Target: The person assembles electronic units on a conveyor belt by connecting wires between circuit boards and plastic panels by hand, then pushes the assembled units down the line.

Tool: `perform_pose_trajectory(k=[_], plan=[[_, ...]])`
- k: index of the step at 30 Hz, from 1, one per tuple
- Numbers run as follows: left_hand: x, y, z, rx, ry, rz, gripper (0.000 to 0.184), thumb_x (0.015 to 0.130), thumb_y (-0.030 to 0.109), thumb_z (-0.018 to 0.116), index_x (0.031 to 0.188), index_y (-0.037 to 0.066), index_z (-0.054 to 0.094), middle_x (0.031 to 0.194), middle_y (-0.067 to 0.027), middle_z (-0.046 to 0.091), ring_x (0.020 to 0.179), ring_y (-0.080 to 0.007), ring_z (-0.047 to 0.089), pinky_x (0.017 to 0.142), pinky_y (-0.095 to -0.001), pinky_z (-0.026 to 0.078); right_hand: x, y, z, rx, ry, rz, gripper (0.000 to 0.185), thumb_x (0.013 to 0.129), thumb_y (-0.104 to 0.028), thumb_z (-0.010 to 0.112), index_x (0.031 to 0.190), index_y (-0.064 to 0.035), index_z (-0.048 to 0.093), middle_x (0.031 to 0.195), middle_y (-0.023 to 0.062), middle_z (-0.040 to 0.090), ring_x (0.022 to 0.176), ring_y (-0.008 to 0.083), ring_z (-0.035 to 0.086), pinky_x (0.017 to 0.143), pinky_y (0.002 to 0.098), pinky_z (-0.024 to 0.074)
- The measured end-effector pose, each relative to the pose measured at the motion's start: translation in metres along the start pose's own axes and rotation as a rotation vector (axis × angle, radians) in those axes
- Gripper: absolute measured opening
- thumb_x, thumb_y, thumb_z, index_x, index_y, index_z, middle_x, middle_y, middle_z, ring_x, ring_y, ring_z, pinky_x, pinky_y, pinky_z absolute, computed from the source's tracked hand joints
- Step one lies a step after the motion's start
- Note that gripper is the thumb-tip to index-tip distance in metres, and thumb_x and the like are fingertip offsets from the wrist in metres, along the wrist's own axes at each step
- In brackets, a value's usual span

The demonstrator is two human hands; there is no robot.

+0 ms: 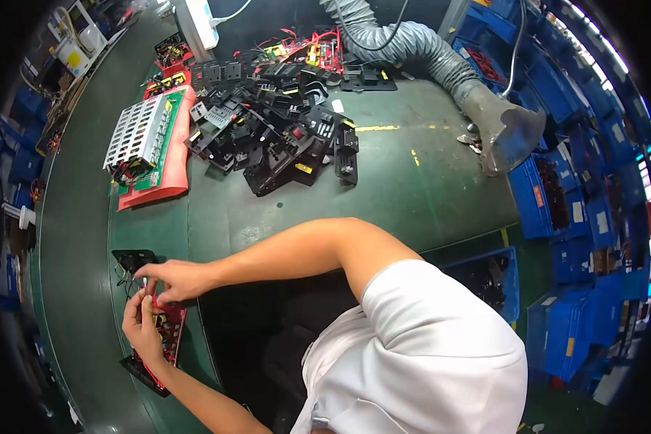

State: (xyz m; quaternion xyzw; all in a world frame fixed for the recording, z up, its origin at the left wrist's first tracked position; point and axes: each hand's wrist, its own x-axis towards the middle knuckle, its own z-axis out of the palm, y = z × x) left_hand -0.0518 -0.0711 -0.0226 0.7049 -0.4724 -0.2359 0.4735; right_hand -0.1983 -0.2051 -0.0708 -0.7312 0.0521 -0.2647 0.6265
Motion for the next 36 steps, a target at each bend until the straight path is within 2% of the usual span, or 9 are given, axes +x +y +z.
perform_pose_trajectory(k=[4,8,9,13,15,18,27,31,36], plan=[[-0.001,-0.004,0.000,-0.127,-0.040,0.041,0.017,0.096,-0.002,0.063,0.112,-0.006,0.068,0.100,-0.0046,0.064,0.087,-0.0104,0.061,0.074,-0.0242,0.050,0.004,0.016,0.013,-0.097,-0.040,-0.012,0.070,0.085,-0.007,0.069,0.148,-0.0046,0.037,0.109,0.0180,0.072,0.100,0.0365,0.071,0.085,0.0439,0.0555],[-0.003,0.004,-0.002,-0.156,-0.070,-0.030,0.020,0.092,-0.007,0.064,0.111,-0.005,0.067,0.105,-0.0044,0.063,0.090,-0.0111,0.062,0.079,-0.0245,0.050,0.003,0.011,0.009,-0.037,-0.070,0.054,0.043,0.082,-0.007,0.069,0.123,-0.0001,0.058,0.101,0.0175,0.072,0.094,0.0355,0.070,0.082,0.0444,0.0546],[-0.003,0.006,0.001,-0.138,-0.062,-0.015,0.021,0.091,-0.007,0.064,0.112,-0.005,0.067,0.105,-0.0045,0.063,0.090,-0.0112,0.062,0.080,-0.0245,0.050,0.002,-0.002,0.006,-0.104,-0.082,0.112,0.024,0.083,-0.009,0.068,0.103,0.0024,0.065,0.100,0.0191,0.071,0.093,0.0353,0.069,0.081,0.0445,0.0540],[-0.004,0.009,0.000,0.023,-0.037,0.105,0.033,0.087,-0.008,0.065,0.119,-0.003,0.065,0.118,-0.0078,0.060,0.098,-0.0158,0.062,0.085,-0.0283,0.051,0.003,0.010,0.009,-0.136,-0.007,-0.002,0.018,0.086,-0.011,0.068,0.098,0.0026,0.071,0.098,0.0205,0.071,0.096,0.0352,0.068,0.085,0.0426,0.0533],[-0.004,0.022,0.001,0.305,-0.101,0.137,0.043,0.083,-0.004,0.068,0.125,0.000,0.063,0.122,-0.0131,0.060,0.099,-0.0231,0.063,0.087,-0.0335,0.052,0.005,0.015,0.008,-0.099,0.027,-0.024,0.019,0.087,-0.012,0.068,0.099,0.0024,0.072,0.097,0.0201,0.071,0.095,0.0353,0.068,0.086,0.0422,0.0534],[-0.004,0.019,0.010,0.512,-0.091,0.091,0.037,0.084,0.000,0.070,0.121,0.000,0.066,0.102,-0.0162,0.067,0.088,-0.0294,0.065,0.080,-0.0366,0.052,0.003,0.013,0.007,-0.083,0.053,-0.008,0.018,0.089,-0.013,0.070,0.099,0.0018,0.073,0.096,0.0194,0.071,0.092,0.0343,0.068,0.085,0.0410,0.0537],[-0.003,0.014,0.008,0.459,-0.042,0.120,0.016,0.085,0.006,0.072,0.099,-0.001,0.068,0.090,-0.0150,0.065,0.083,-0.0341,0.064,0.075,-0.0407,0.049,0.003,0.015,0.003,-0.046,0.059,0.003,0.018,0.093,-0.015,0.070,0.100,0.0013,0.072,0.094,0.0154,0.070,0.088,0.0255,0.068,0.083,0.0369,0.0536],[-0.003,0.006,0.003,0.440,-0.063,0.027,0.020,0.085,0.012,0.074,0.097,-0.003,0.067,0.093,-0.0163,0.068,0.082,-0.0347,0.064,0.074,-0.0418,0.049,0.003,0.000,0.001,-0.046,0.008,0.074,0.014,0.093,-0.013,0.071,0.096,0.0000,0.067,0.090,0.0091,0.068,0.087,0.0167,0.065,0.080,0.0324,0.0528],[-0.003,0.002,0.003,0.255,-0.005,-0.012,0.013,0.085,0.003,0.069,0.096,-0.004,0.066,0.090,-0.0147,0.069,0.082,-0.0306,0.066,0.076,-0.0396,0.051,0.001,0.016,0.005,0.112,0.005,0.212,0.020,0.093,-0.008,0.070,0.108,-0.0028,0.057,0.096,0.0037,0.067,0.088,0.0095,0.063,0.075,0.0266,0.0510]])
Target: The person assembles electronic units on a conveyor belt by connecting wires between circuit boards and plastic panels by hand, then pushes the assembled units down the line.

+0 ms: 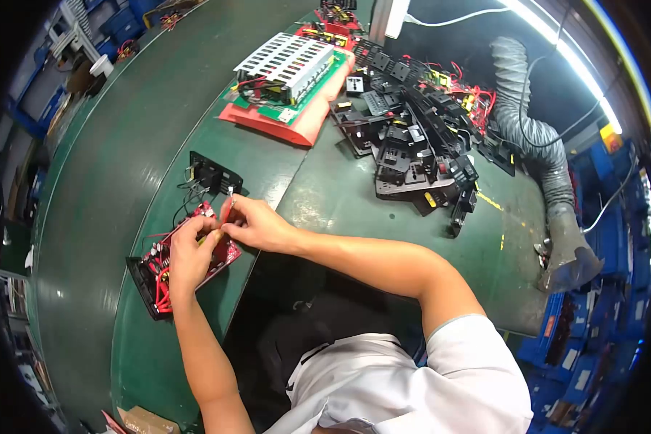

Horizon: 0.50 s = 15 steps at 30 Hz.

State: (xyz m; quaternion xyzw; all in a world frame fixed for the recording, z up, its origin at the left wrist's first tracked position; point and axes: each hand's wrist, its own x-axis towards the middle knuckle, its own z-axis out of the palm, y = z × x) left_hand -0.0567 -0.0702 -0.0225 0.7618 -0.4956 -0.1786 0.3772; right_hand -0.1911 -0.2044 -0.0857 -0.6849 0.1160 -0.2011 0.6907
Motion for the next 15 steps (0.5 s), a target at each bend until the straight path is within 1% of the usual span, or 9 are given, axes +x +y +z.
perform_pose_trajectory(k=[2,3,6,7,10,11,12,14,15], plan=[[0.001,-0.005,0.002,-0.103,0.047,-0.031,0.012,0.085,0.002,0.067,0.096,-0.004,0.066,0.090,-0.0137,0.070,0.082,-0.0274,0.068,0.076,-0.0381,0.052,0.001,0.000,0.002,0.008,0.007,-0.016,0.024,0.093,-0.008,0.070,0.112,-0.0030,0.056,0.097,0.0038,0.067,0.088,0.0095,0.063,0.075,0.0262,0.0508],[0.002,-0.007,0.002,-0.160,0.045,-0.085,0.012,0.086,0.002,0.067,0.097,-0.003,0.067,0.090,-0.0125,0.071,0.081,-0.0229,0.069,0.076,-0.0356,0.053,0.001,-0.003,0.003,0.013,0.015,-0.025,0.026,0.093,-0.008,0.070,0.115,-0.0031,0.056,0.097,0.0039,0.067,0.088,0.0094,0.063,0.075,0.0260,0.0507],[0.001,-0.003,0.001,-0.171,0.049,-0.049,0.013,0.086,0.003,0.068,0.097,-0.003,0.068,0.089,-0.0130,0.070,0.077,-0.0222,0.067,0.074,-0.0347,0.052,-0.003,-0.030,0.002,-0.011,-0.079,0.085,0.031,0.094,-0.009,0.071,0.120,-0.0029,0.054,0.097,0.0036,0.067,0.089,0.0092,0.063,0.074,0.0262,0.0511],[0.002,-0.004,0.001,-0.181,0.039,-0.046,0.013,0.086,0.003,0.070,0.097,-0.004,0.068,0.087,-0.0098,0.070,0.076,-0.0175,0.065,0.072,-0.0316,0.051,-0.003,-0.024,0.000,0.020,-0.130,0.070,0.032,0.096,-0.010,0.069,0.124,-0.0025,0.054,0.097,0.0036,0.067,0.087,0.0085,0.063,0.072,0.0259,0.0515],[0.002,-0.003,-0.003,-0.371,0.051,-0.064,0.012,0.088,0.005,0.071,0.096,-0.003,0.068,0.085,-0.0044,0.068,0.076,-0.0108,0.062,0.070,-0.0276,0.049,-0.002,-0.017,-0.001,0.026,-0.119,0.091,0.027,0.098,-0.011,0.066,0.122,-0.0016,0.057,0.095,0.0024,0.067,0.084,0.0080,0.063,0.071,0.0248,0.0511],[0.002,-0.001,-0.007,-0.472,0.066,-0.080,0.011,0.093,0.009,0.070,0.098,-0.001,0.069,0.086,0.0001,0.066,0.078,-0.0066,0.060,0.070,-0.0242,0.048,0.000,-0.016,0.000,0.186,-0.108,0.109,0.021,0.100,-0.012,0.064,0.118,-0.0012,0.061,0.091,0.0009,0.067,0.081,0.0072,0.063,0.071,0.0238,0.0512],[0.003,-0.002,-0.007,-0.592,0.142,-0.067,0.013,0.096,0.011,0.069,0.102,0.000,0.069,0.088,0.0006,0.066,0.075,-0.0055,0.059,0.069,-0.0230,0.048,0.002,-0.013,-0.005,0.199,-0.106,0.163,0.017,0.101,-0.014,0.063,0.113,-0.0019,0.064,0.089,-0.0009,0.067,0.079,0.0062,0.064,0.070,0.0230,0.0519],[0.002,0.001,-0.016,-0.689,0.186,-0.152,0.014,0.096,0.009,0.067,0.108,0.001,0.068,0.092,-0.0006,0.067,0.076,-0.0046,0.058,0.072,-0.0217,0.048,0.008,-0.014,-0.014,0.219,-0.108,0.231,0.015,0.101,-0.015,0.063,0.110,-0.0029,0.065,0.089,-0.0016,0.067,0.077,0.0055,0.064,0.068,0.0219,0.0517],[0.001,-0.002,-0.017,-0.748,0.156,-0.155,0.026,0.094,0.007,0.068,0.118,0.000,0.065,0.098,-0.0027,0.068,0.073,-0.0041,0.057,0.066,-0.0222,0.047,0.009,-0.020,-0.017,0.216,-0.112,0.254,0.014,0.100,-0.015,0.065,0.106,-0.0029,0.067,0.088,-0.0023,0.067,0.074,0.0055,0.065,0.067,0.0210,0.0509]])
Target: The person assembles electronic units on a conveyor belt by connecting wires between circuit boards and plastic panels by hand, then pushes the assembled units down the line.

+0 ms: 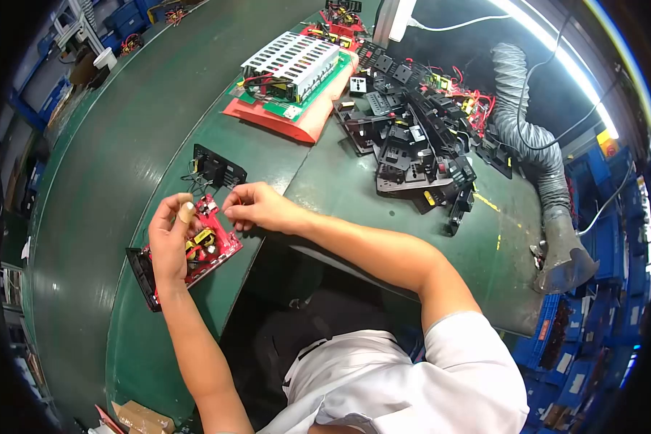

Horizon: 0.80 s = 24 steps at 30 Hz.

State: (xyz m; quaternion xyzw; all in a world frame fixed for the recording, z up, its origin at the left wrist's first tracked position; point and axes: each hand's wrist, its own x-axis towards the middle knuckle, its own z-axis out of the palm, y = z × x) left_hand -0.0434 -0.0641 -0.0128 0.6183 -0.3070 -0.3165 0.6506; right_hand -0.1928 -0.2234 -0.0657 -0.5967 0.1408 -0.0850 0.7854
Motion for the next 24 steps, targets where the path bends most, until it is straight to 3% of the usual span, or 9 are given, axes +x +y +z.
perform_pose_trajectory(k=[3,4,7,8,11,15,16,19,24], plan=[[-0.006,0.006,0.011,0.174,-0.179,0.007,0.041,0.088,0.007,0.073,0.127,-0.001,0.062,0.106,-0.0036,0.068,0.070,-0.0030,0.055,0.060,-0.0223,0.045,-0.004,-0.017,-0.002,-0.043,-0.005,-0.043,0.012,0.099,-0.014,0.066,0.103,-0.0027,0.068,0.089,-0.0001,0.068,0.078,0.0065,0.065,0.070,0.0229,0.0516],[-0.006,0.001,0.011,0.305,-0.280,0.117,0.052,0.083,0.008,0.078,0.131,0.001,0.062,0.105,-0.0058,0.072,0.068,-0.0063,0.057,0.063,-0.0248,0.049,-0.008,-0.028,0.003,-0.048,-0.009,-0.082,0.013,0.098,-0.012,0.067,0.103,-0.0007,0.068,0.091,0.0022,0.070,0.082,0.0083,0.065,0.073,0.0254,0.0523],[-0.012,0.018,0.021,0.589,-0.380,0.014,0.042,0.086,0.011,0.074,0.126,0.002,0.067,0.092,-0.0076,0.074,0.069,-0.0077,0.059,0.063,-0.0269,0.047,-0.025,-0.055,0.020,-0.502,-0.012,-0.263,0.015,0.094,-0.009,0.068,0.105,0.0011,0.066,0.092,0.0054,0.070,0.084,0.0126,0.067,0.076,0.0286,0.0530],[-0.011,0.016,0.019,0.552,-0.352,0.043,0.037,0.087,0.010,0.073,0.123,0.002,0.068,0.089,-0.0078,0.074,0.069,-0.0082,0.059,0.064,-0.0272,0.048,-0.032,-0.071,0.025,-0.677,-0.070,-0.323,0.016,0.091,-0.005,0.068,0.105,0.0017,0.066,0.093,0.0097,0.070,0.087,0.0206,0.069,0.078,0.0332,0.0545],[-0.009,0.011,0.016,0.463,-0.270,0.094,0.026,0.089,0.009,0.069,0.113,0.000,0.073,0.085,-0.0086,0.074,0.069,-0.0093,0.060,0.065,-0.0280,0.049,-0.035,-0.078,0.031,-0.863,0.057,-0.473,0.012,0.090,-0.004,0.067,0.102,0.0005,0.068,0.094,0.0126,0.069,0.089,0.0276,0.070,0.079,0.0371,0.0552],[-0.008,0.003,0.015,0.403,-0.208,0.176,0.018,0.090,0.006,0.067,0.105,-0.003,0.074,0.086,-0.0098,0.074,0.071,-0.0118,0.063,0.067,-0.0281,0.050,-0.032,-0.076,0.016,-0.914,0.039,-0.377,0.014,0.090,-0.004,0.067,0.103,0.0008,0.068,0.094,0.0149,0.072,0.085,0.0313,0.070,0.078,0.0382,0.0560],[-0.007,0.001,0.014,0.407,-0.214,0.203,0.018,0.090,0.006,0.067,0.104,-0.003,0.074,0.086,-0.0099,0.074,0.072,-0.0121,0.063,0.068,-0.0281,0.050,-0.032,-0.078,0.014,-0.915,0.004,-0.338,0.015,0.092,-0.007,0.067,0.104,0.0023,0.068,0.090,0.0124,0.072,0.082,0.0240,0.070,0.077,0.0349,0.0559],[-0.006,0.002,0.012,0.391,-0.233,0.221,0.018,0.090,0.007,0.068,0.103,-0.002,0.075,0.088,-0.0112,0.074,0.073,-0.0139,0.065,0.068,-0.0291,0.050,-0.031,-0.073,0.015,-0.618,0.056,-0.158,0.016,0.096,-0.011,0.067,0.103,0.0026,0.068,0.087,0.0072,0.071,0.080,0.0141,0.067,0.074,0.0305,0.0546],[-0.005,0.004,0.013,0.470,-0.215,0.270,0.017,0.087,0.010,0.072,0.100,0.000,0.076,0.084,-0.0131,0.071,0.075,-0.0200,0.066,0.068,-0.0314,0.050,-0.024,-0.065,-0.002,-0.435,0.055,0.023,0.019,0.099,-0.018,0.066,0.100,0.0003,0.068,0.082,0.0009,0.066,0.073,0.0088,0.060,0.067,0.0264,0.0512]])
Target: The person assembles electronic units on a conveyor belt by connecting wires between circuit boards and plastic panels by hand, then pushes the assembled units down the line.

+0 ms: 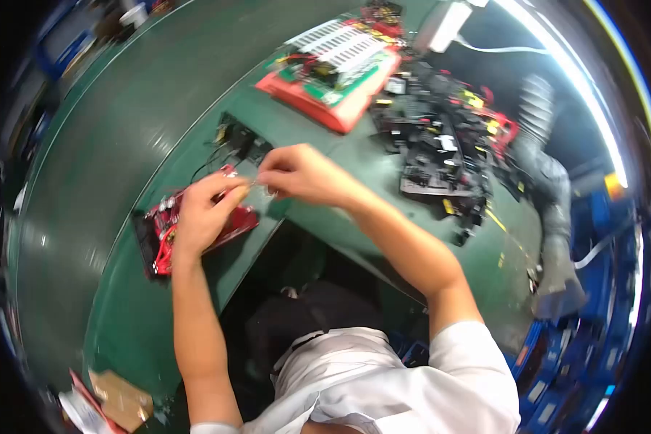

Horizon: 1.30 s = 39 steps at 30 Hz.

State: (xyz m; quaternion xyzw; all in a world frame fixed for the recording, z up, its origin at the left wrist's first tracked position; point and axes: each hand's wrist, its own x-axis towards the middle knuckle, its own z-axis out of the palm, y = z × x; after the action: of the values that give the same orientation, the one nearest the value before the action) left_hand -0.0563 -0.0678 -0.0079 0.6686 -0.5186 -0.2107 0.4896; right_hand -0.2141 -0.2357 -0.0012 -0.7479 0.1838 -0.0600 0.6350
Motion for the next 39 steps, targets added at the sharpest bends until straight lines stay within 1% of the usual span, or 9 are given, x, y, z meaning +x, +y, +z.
perform_pose_trajectory(k=[4,8,15,17,21,25,27,30,39], plan=[[0.011,-0.021,0.016,-0.008,0.151,0.383,0.021,0.083,0.012,0.074,0.102,0.004,0.076,0.094,-0.0109,0.071,0.089,-0.0248,0.069,0.078,-0.0361,0.054,-0.004,-0.010,-0.004,-0.126,0.064,0.020,0.022,0.099,-0.023,0.064,0.094,-0.0020,0.067,0.075,-0.0022,0.058,0.068,0.0069,0.053,0.062,0.0240,0.0431],[0.003,-0.024,0.020,0.093,0.236,0.405,0.018,0.081,0.018,0.074,0.094,0.006,0.076,0.089,-0.0129,0.070,0.084,-0.0329,0.067,0.073,-0.0406,0.054,0.004,0.000,0.006,0.058,0.128,0.081,0.017,0.097,-0.023,0.064,0.092,-0.0067,0.066,0.070,-0.0061,0.050,0.061,0.0023,0.044,0.053,0.0195,0.0308],[0.004,-0.006,0.017,0.029,0.178,0.239,0.017,0.084,0.009,0.075,0.101,0.003,0.076,0.091,-0.0122,0.071,0.083,-0.0242,0.068,0.076,-0.0344,0.054,0.002,0.017,0.012,-0.044,0.092,0.057,0.019,0.100,-0.021,0.062,0.103,-0.0036,0.068,0.079,-0.0016,0.060,0.069,0.0076,0.055,0.061,0.0237,0.0444],[0.006,-0.004,0.013,0.106,0.157,0.226,0.016,0.086,0.006,0.074,0.102,0.001,0.075,0.086,-0.0132,0.069,0.078,-0.0243,0.066,0.072,-0.0336,0.052,0.008,0.029,0.022,0.189,0.079,-0.025,0.017,0.098,-0.020,0.064,0.100,-0.0032,0.065,0.080,-0.0017,0.061,0.073,0.0078,0.057,0.065,0.0263,0.0491],[0.008,0.004,0.020,0.208,0.118,0.128,0.018,0.086,0.003,0.073,0.103,0.000,0.074,0.087,-0.0117,0.065,0.074,-0.0228,0.062,0.068,-0.0334,0.049,0.018,0.069,0.030,0.072,0.171,-0.329,0.022,0.100,-0.022,0.062,0.099,-0.0007,0.065,0.078,0.0042,0.062,0.072,0.0106,0.055,0.065,0.0313,0.0486],[0.005,0.007,0.017,0.224,0.116,0.025,0.019,0.084,0.000,0.073,0.103,0.000,0.074,0.085,-0.0102,0.063,0.069,-0.0206,0.058,0.063,-0.0326,0.046,0.012,0.045,0.028,-0.010,0.227,-0.435,0.025,0.099,-0.024,0.065,0.095,0.0009,0.068,0.075,0.0128,0.063,0.069,0.0169,0.058,0.062,0.0356,0.0475],[0.005,0.001,0.016,0.271,0.069,0.045,0.017,0.086,0.000,0.072,0.103,-0.001,0.073,0.088,-0.0082,0.064,0.071,-0.0146,0.057,0.063,-0.0282,0.045,0.014,0.050,0.028,0.009,0.186,-0.375,0.022,0.098,-0.021,0.064,0.095,0.0008,0.068,0.076,0.0156,0.064,0.068,0.0230,0.060,0.063,0.0372,0.0476],[0.005,0.007,0.022,0.268,0.088,0.013,0.015,0.085,-0.001,0.071,0.100,-0.001,0.072,0.087,-0.0084,0.064,0.070,-0.0161,0.057,0.063,-0.0294,0.045,0.017,0.052,0.025,0.041,0.174,-0.404,0.024,0.097,-0.022,0.064,0.094,0.0012,0.067,0.079,0.0191,0.066,0.071,0.0321,0.063,0.065,0.0407,0.0491],[0.011,0.000,0.022,0.273,0.061,-0.066,0.018,0.082,-0.002,0.072,0.099,0.000,0.073,0.088,-0.0083,0.065,0.068,-0.0153,0.057,0.059,-0.0290,0.044,0.022,0.060,0.025,0.049,0.182,-0.398,0.023,0.095,-0.021,0.063,0.090,0.0017,0.063,0.074,0.0192,0.062,0.065,0.0335,0.060,0.062,0.0426,0.0467]])
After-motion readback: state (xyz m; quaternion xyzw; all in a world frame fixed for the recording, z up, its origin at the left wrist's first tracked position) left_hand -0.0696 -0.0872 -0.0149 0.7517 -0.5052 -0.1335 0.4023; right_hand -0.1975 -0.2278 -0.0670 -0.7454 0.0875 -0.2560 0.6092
